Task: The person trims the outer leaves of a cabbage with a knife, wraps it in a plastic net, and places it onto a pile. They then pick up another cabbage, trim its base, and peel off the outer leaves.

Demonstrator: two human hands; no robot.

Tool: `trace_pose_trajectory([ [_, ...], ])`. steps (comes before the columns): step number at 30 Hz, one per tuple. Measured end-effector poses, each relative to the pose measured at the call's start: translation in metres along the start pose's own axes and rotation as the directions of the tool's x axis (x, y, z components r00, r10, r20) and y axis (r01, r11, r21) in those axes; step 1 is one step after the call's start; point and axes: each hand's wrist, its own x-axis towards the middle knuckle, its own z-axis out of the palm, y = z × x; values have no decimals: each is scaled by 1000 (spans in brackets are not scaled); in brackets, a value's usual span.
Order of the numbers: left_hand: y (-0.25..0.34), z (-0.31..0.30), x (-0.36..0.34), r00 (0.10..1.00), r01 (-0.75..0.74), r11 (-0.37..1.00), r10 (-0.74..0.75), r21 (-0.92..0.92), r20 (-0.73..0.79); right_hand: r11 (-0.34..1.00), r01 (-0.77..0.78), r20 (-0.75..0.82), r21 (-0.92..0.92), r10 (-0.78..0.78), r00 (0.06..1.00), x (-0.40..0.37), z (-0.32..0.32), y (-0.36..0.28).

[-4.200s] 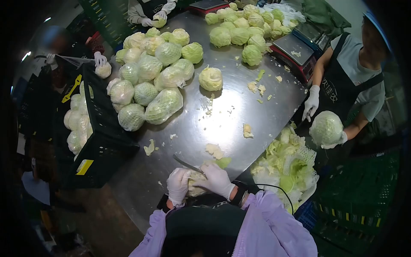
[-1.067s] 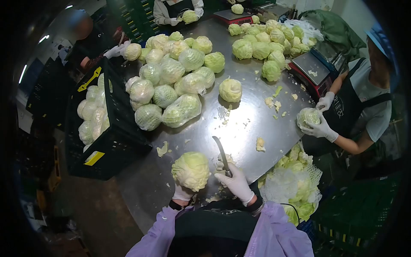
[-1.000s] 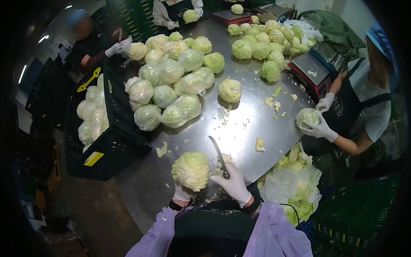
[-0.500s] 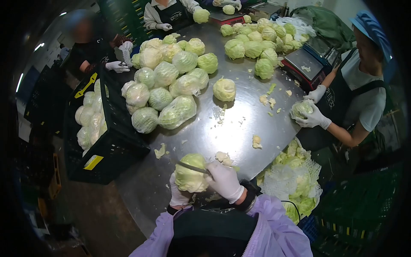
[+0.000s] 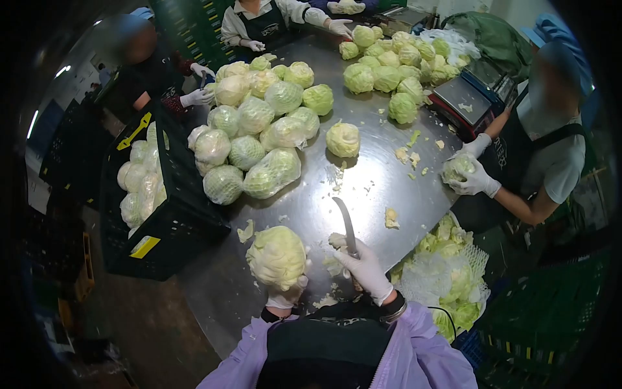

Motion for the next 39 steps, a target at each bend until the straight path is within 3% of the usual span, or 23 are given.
trace_pose_trajectory([
  [1,3,-5,1,997,-14,862,53,507,-62,998,-55,81,24,53,995,-4,2,-6],
  [2,16,-7,6,987,-43,993,60,113,-146,991,-87,177,100,69,982,-7,2,-9],
  [3,31,-8,11,974,-100,949,31,-298,-226,992,-83,175,96,65,982,-11,4,-16],
  [5,88,6,17,969,-192,939,136,-284,-204,915,-221,275,336,128,953,-15,9,-30],
  [7,113,9,18,954,-281,920,238,-272,-180,908,-207,321,364,86,943,-16,10,-27],
  [8,117,8,18,905,-399,915,403,55,-140,895,-208,331,395,73,941,-16,13,-27],
  [9,118,8,19,841,-487,792,540,368,-48,881,-208,339,425,58,939,-17,16,-28],
  [11,108,15,17,827,-499,788,557,360,-72,884,-193,328,427,48,944,-14,19,-24],
  [14,115,28,12,742,-535,459,657,709,134,898,-164,370,408,2,929,-10,18,-13],
  [18,99,33,2,727,-523,398,670,753,151,902,-117,366,415,-47,930,-2,10,33],
  [19,94,32,-1,732,-575,581,680,576,45,848,-191,393,495,-21,919,-2,7,36],
  [20,90,32,-2,746,-605,713,663,355,-59,781,-264,422,566,1,907,-2,6,37],
  [21,87,33,-1,743,-608,710,666,356,-60,783,-264,425,563,-1,905,-3,11,39],
  [22,84,34,0,816,-533,790,574,302,-61,666,-367,321,649,198,926,-6,25,32],
  [24,83,45,-3,948,-315,946,318,78,-26,524,-430,234,735,399,887,-7,32,34],
  [26,62,33,-3,962,-257,965,261,58,-81,730,-388,309,563,249,918,-2,21,54],
  [27,50,24,-3,972,-191,981,194,30,-137,726,-395,310,563,258,915,0,13,63],
  [29,46,6,-4,973,-185,980,193,71,-130,898,-395,341,191,317,885,7,3,63],
  [30,47,-1,-5,983,-115,991,123,69,-134,965,-217,250,147,176,952,4,5,53],
  [33,44,-11,-3,993,29,998,-22,58,-117,938,-270,278,219,205,938,0,11,55],
  [35,41,-8,0,957,179,983,-167,29,-236,911,-363,295,196,298,908,0,12,61],
  [37,31,-2,3,957,168,982,-142,84,-252,822,-502,320,268,416,851,4,13,105],
  [39,28,8,5,957,163,977,-122,138,-264,890,-428,310,159,366,877,9,6,120],
])
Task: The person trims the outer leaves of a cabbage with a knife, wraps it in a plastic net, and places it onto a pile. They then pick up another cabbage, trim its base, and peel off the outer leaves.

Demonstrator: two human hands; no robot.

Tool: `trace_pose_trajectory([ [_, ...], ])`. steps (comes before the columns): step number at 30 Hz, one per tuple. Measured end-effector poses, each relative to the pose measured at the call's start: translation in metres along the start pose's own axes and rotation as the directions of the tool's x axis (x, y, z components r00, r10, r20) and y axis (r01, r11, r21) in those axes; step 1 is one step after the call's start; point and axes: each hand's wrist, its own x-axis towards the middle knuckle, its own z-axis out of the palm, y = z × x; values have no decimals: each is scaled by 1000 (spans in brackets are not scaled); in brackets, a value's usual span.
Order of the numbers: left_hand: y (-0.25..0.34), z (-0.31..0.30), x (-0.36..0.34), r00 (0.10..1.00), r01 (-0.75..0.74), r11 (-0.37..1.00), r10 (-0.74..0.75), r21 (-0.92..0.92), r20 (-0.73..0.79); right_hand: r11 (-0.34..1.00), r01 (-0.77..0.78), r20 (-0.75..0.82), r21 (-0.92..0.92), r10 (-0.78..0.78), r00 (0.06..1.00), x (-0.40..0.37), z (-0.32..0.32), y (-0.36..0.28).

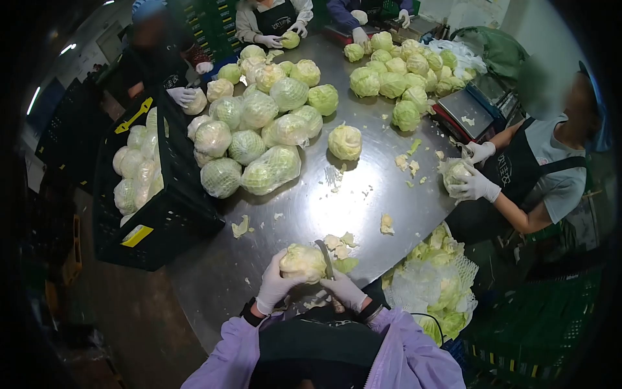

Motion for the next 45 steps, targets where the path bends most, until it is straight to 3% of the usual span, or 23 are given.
trace_pose_trajectory([
  [2,5,13,-6,983,-156,836,183,527,1,874,-59,-124,-483,-2,992,-1,-5,-11],
  [3,0,17,-2,978,-164,820,208,548,-18,663,130,-143,-737,-342,929,-8,-2,-13],
  [4,2,18,1,978,-165,820,209,547,-19,662,130,-143,-738,-343,929,-10,-1,-17],
  [6,5,22,6,979,-150,746,205,649,-9,222,192,-14,-956,-688,726,-16,-1,-26],
  [7,5,23,7,980,-152,746,200,648,-1,299,145,-65,-943,-593,802,-26,11,-45],
  [8,5,22,9,984,-138,699,179,702,16,303,138,-74,-943,-594,801,-22,13,-46],
  [10,2,18,13,987,-130,647,156,751,37,166,260,86,-951,-667,740,-13,16,-46],
  [11,0,15,16,983,-162,641,173,750,64,210,218,60,-953,-575,816,-10,18,-47],
  [14,5,14,16,981,-175,667,177,724,74,264,195,35,-945,-509,860,-4,21,-54],
  [19,8,11,21,991,-134,720,95,680,94,185,158,33,-970,-545,838,-4,26,-49],
  [24,10,18,28,971,-230,653,201,721,128,235,63,-73,-970,-527,847,2,27,-57],
  [27,9,20,34,980,-193,621,166,760,113,210,48,-82,-977,-567,820,14,17,-54],
  [29,14,22,35,986,-166,627,126,761,111,107,217,90,-970,-673,734,19,7,-54],
  [30,17,22,35,990,-138,634,85,761,108,106,219,92,-970,-676,731,21,4,-53],
  [33,20,25,36,994,-110,603,67,790,88,99,246,117,-964,-673,730,25,2,-60],
  [35,31,31,32,995,-95,585,25,805,99,79,136,61,-988,-599,799,28,-1,-64],
  [37,31,32,31,994,-77,567,-16,820,105,71,116,53,-991,-588,807,28,-4,-72],
  [39,15,29,29,981,-189,550,140,814,133,59,100,48,-993,-573,818,31,-8,-74],
  [41,19,22,27,977,-207,623,100,754,186,44,125,65,-991,-663,746,44,-18,-63],
  [42,21,15,25,969,-216,692,66,689,237,45,125,64,-991,-662,746,51,-25,-60],
  [43,18,7,25,969,-216,691,67,690,236,99,32,-33,-995,-587,809,59,-34,-61],
  [45,4,-12,18,834,-544,657,357,522,420,200,-82,-171,-976,-480,861,73,-50,-55],
])
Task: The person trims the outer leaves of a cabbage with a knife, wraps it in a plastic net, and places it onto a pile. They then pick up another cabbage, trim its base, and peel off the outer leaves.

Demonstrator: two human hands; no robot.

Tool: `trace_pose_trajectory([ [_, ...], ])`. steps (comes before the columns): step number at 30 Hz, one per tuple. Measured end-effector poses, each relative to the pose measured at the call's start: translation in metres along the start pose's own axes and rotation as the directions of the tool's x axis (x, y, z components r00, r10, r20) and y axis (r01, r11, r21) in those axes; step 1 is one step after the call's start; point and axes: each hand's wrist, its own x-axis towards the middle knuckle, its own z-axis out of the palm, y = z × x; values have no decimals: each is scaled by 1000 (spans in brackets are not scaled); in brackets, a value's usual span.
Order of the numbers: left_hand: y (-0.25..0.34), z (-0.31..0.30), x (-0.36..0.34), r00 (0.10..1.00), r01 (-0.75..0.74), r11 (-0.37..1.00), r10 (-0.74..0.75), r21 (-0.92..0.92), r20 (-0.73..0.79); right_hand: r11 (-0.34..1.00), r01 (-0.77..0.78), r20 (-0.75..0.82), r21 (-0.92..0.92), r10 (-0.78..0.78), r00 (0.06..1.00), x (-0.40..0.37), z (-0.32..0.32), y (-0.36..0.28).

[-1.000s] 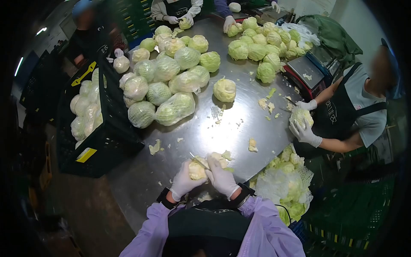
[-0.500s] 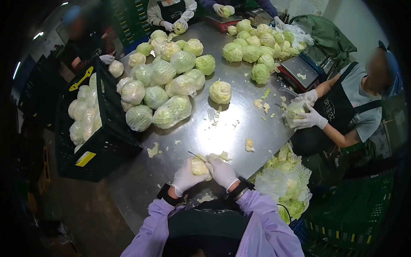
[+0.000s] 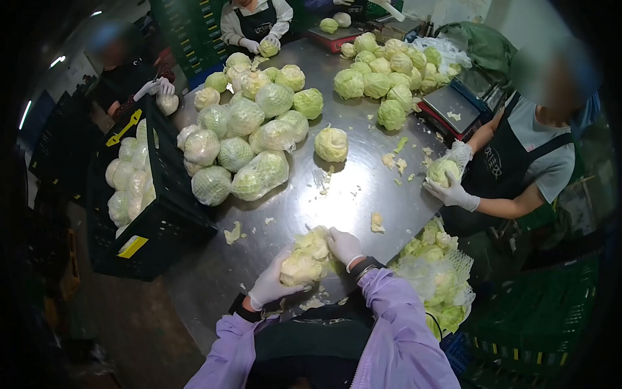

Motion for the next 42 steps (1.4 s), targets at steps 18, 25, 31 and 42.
trace_pose_trajectory([
  [18,14,43,2,888,249,902,-68,352,-456,948,179,-168,265,-138,976,-73,0,-52],
  [25,20,36,7,882,316,895,-155,316,-446,872,170,-193,460,-88,977,-58,5,-29],
  [31,17,33,6,891,300,903,-149,309,-429,923,198,-267,329,-110,957,-61,3,-43],
  [42,-26,-17,-28,924,312,819,-380,-481,-48,651,-166,45,741,198,979,-50,24,-7],
])
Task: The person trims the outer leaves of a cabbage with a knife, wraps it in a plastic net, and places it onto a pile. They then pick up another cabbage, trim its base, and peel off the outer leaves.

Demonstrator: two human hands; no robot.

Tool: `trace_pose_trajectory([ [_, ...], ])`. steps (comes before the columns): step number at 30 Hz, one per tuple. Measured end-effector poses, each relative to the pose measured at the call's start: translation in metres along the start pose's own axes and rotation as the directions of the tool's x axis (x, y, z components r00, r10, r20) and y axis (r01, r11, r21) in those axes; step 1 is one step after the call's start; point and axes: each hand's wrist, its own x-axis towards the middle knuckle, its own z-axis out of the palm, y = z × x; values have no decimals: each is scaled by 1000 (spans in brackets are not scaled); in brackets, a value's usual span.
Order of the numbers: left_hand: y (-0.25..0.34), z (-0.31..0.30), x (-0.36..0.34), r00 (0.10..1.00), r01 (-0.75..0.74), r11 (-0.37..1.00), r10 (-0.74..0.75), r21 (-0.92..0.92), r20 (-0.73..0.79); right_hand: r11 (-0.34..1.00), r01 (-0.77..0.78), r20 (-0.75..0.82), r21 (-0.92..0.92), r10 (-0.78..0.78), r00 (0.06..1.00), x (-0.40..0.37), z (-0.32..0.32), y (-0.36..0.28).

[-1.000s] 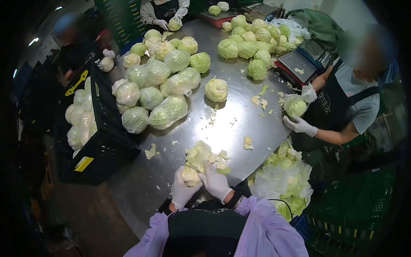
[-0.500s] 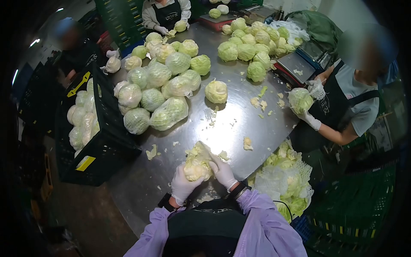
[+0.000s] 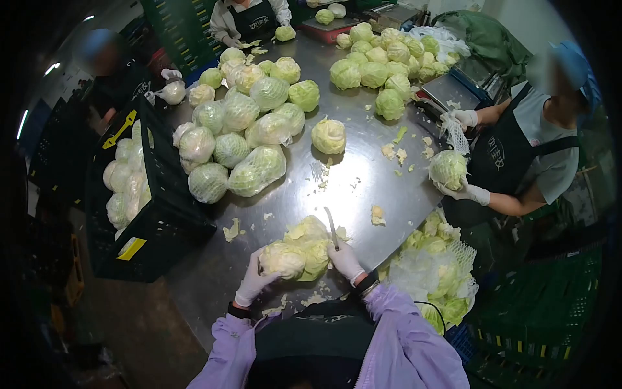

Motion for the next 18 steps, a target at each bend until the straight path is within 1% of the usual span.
trace_pose_trajectory([
  [1,-8,-11,-5,1000,1,1000,-1,5,-1,1000,-20,7,16,20,1000,1,3,-2],
  [3,-17,-27,-11,993,95,969,-108,-226,-49,999,-33,8,39,33,999,3,11,-10],
  [4,-5,-23,-15,989,52,984,-74,-171,-125,1000,13,17,-15,-13,1000,3,16,-14],
  [5,-6,-18,-14,989,58,984,-80,-170,-126,996,54,32,-68,-52,998,-2,21,-23],
  [6,-8,-12,-14,976,-8,973,57,231,-209,997,63,55,-34,-61,997,-7,25,-32],
  [7,-11,-6,-13,949,-35,800,215,599,-231,998,59,65,-35,-56,996,-7,27,-32],
  [8,-13,-1,-8,922,53,836,170,547,-349,997,55,45,-59,-53,998,-3,28,-33],
  [9,-18,-6,-4,918,51,836,176,547,-355,995,55,21,-82,-54,998,1,27,-34],
  [10,-25,-14,2,917,51,936,95,348,-388,991,66,-12,-119,-68,998,8,23,-26],
  [11,-29,-21,6,917,50,990,6,131,-398,990,71,-14,-120,-73,997,14,16,-15],
  [13,-36,-34,10,916,24,995,18,99,-402,959,104,-109,-264,-137,984,22,0,3],
  [14,-37,-42,10,942,12,992,-55,-130,-332,968,93,-156,-231,-131,979,15,-10,-8],
  [15,-38,-49,11,963,14,937,-107,-349,-247,925,200,-184,-322,-269,945,17,-20,6],
  [16,-20,-42,9,980,27,857,-123,-514,-154,921,107,-150,-374,-174,973,17,-36,10],
  [17,-9,-35,8,979,17,859,-119,-511,-167,931,96,-178,-352,-167,970,18,-51,25],
  [18,-1,-28,8,986,47,627,-155,-777,-66,908,149,-212,-392,-246,946,14,-70,35],
])
